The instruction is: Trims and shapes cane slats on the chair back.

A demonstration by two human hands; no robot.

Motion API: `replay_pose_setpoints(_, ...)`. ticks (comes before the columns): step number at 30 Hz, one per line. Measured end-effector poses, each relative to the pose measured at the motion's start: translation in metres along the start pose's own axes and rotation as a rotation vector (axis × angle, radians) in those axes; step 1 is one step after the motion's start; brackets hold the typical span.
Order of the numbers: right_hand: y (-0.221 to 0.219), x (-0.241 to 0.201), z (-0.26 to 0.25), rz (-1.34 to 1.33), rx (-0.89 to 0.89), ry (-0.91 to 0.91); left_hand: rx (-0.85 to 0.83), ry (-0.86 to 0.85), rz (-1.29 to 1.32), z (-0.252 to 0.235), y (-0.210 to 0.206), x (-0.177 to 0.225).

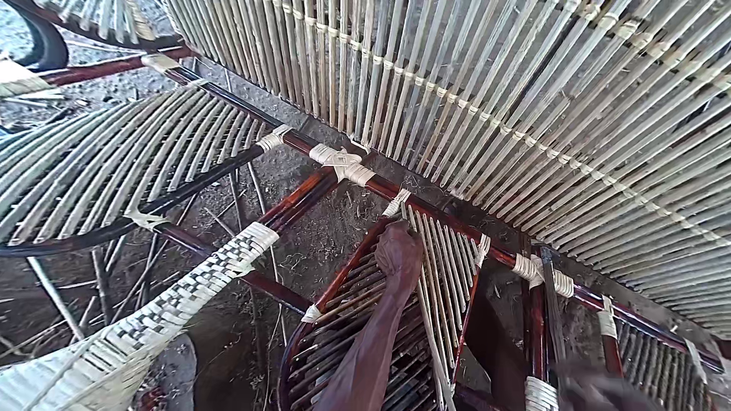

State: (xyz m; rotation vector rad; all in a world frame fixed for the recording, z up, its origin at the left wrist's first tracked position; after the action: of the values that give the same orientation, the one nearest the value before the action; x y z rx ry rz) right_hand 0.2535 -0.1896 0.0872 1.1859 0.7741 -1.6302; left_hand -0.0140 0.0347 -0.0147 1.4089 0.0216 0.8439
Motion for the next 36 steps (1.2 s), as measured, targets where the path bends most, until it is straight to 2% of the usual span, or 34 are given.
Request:
replay_pose_setpoints(1, -0.035, 0.004, -0.039, 0.021, -0.075, 0.118, -0.003, 0.010, 0.003, 0.000, 0.000, 0.000)
replay_pose_setpoints(3, -0.106, 0.012, -0.106, 0.080, -0.106, 0.295, 0.000, 0.016, 0.009, 0.001, 0.000, 0.000)
replay_pose_setpoints(6, -0.200, 0.018, -0.189, 0.319, -0.164, 0.512, 0.009, 0.025, 0.028, 0.000, 0.001, -0.001)
replay_pose_setpoints(9, -0.261, 0.029, -0.247, 0.524, -0.228, 0.544, -0.010, 0.046, 0.018, -0.001, 0.001, 0.000)
replay_pose_setpoints(11, -0.282, 0.039, -0.267, 0.568, -0.243, 0.548, 0.006, 0.016, 0.045, 0.000, 0.001, -0.001)
replay_pose_setpoints(13, -0.287, 0.049, -0.276, 0.558, -0.251, 0.567, 0.034, -0.039, 0.102, 0.005, 0.001, -0.003)
replay_pose_setpoints(19, -0.283, 0.059, -0.276, 0.467, -0.227, 0.772, -0.001, 0.002, 0.085, 0.004, 0.002, 0.000)
replay_pose_setpoints(36, -0.283, 0.059, -0.269, 0.463, -0.248, 0.934, 0.020, -0.012, 0.056, 0.003, 0.002, 0.000)
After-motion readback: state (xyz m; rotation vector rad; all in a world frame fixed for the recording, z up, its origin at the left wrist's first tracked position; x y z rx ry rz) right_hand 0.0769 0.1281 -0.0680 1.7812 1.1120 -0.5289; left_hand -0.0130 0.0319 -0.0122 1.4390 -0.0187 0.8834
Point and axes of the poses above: each hand's wrist, its own z-axis away from the middle knuckle, its own y-axis out of the back of the hand, x = y × z, the point moved 4 cm from there along -z, towards the middle knuckle, and after that the axes turned 12 degrees about x, right-handed, at the moved point
